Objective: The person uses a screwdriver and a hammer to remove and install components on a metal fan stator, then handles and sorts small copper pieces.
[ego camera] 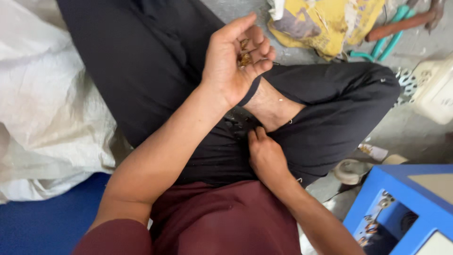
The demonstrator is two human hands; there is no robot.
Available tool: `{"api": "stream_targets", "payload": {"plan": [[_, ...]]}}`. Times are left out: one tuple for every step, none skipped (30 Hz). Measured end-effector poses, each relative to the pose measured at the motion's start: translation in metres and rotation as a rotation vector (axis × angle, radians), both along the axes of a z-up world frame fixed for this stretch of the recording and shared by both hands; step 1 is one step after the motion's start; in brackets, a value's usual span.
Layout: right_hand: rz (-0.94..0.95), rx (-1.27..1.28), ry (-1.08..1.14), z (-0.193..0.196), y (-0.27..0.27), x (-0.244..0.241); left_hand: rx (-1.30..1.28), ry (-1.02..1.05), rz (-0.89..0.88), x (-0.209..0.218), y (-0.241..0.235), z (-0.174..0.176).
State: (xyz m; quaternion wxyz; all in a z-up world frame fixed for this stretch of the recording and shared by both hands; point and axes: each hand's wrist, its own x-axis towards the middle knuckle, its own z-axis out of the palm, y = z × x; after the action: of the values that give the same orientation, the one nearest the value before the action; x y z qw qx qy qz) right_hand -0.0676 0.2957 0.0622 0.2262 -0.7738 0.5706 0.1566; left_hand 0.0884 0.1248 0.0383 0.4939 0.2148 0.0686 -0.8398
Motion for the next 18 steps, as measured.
{"api": "stream_targets", "payload": {"plan": [[0.036, -0.008, 0.093, -0.021, 0.005, -0.001, -0.004, -0.018, 0.031, 0.0, 0.001, 0.0], [0.073, -0.019, 0.186, -0.038, 0.008, -0.004, -0.008, -0.036, 0.062, -0.001, 0.003, 0.0], [0.142, -0.018, 0.228, -0.054, 0.008, -0.007, -0.009, -0.051, 0.05, -0.001, 0.002, 0.0], [0.212, -0.018, 0.27, -0.069, 0.005, -0.011, -0.011, -0.065, 0.037, -0.001, 0.001, 0.0], [0.268, -0.023, 0.324, -0.079, 0.002, -0.016, -0.02, -0.069, 0.013, -0.003, 0.0, 0.001], [0.285, -0.005, 0.364, -0.089, 0.003, -0.017, -0.025, -0.065, 0.018, -0.004, 0.002, 0.0], [0.303, 0.005, 0.406, -0.101, 0.001, -0.014, -0.038, -0.061, 0.025, -0.004, 0.001, 0.0], [0.32, 0.015, 0.448, -0.109, -0.002, -0.014, -0.051, -0.056, 0.033, -0.005, -0.001, -0.001], [0.328, 0.032, 0.427, -0.113, -0.002, -0.016, -0.049, -0.078, 0.036, -0.006, -0.001, -0.002], [0.336, 0.049, 0.406, -0.115, -0.001, -0.017, -0.047, -0.099, 0.039, -0.008, -0.001, -0.004], [0.343, 0.064, 0.384, -0.116, -0.003, -0.019, -0.047, -0.122, 0.042, -0.01, -0.002, -0.006], [0.303, 0.054, 0.315, -0.113, -0.004, -0.021, -0.051, -0.118, 0.035, -0.012, -0.003, -0.008], [0.259, 0.05, 0.242, -0.109, -0.002, -0.021, -0.051, -0.117, 0.023, -0.015, -0.001, -0.009], [0.215, 0.046, 0.168, -0.104, -0.002, -0.02, -0.051, -0.117, 0.011, -0.017, 0.0, -0.01], [0.195, 0.051, 0.161, -0.1, -0.003, -0.017, -0.058, -0.137, 0.0, -0.018, 0.001, -0.012], [0.175, 0.057, 0.154, -0.095, -0.006, -0.013, -0.065, -0.158, -0.011, -0.02, 0.0, -0.014], [0.148, 0.058, 0.147, -0.087, -0.009, -0.008, -0.077, -0.178, -0.028, -0.022, -0.001, -0.014], [0.106, 0.026, 0.096, -0.074, -0.01, -0.003, -0.072, -0.164, -0.043, -0.023, 0.002, -0.015]]}}
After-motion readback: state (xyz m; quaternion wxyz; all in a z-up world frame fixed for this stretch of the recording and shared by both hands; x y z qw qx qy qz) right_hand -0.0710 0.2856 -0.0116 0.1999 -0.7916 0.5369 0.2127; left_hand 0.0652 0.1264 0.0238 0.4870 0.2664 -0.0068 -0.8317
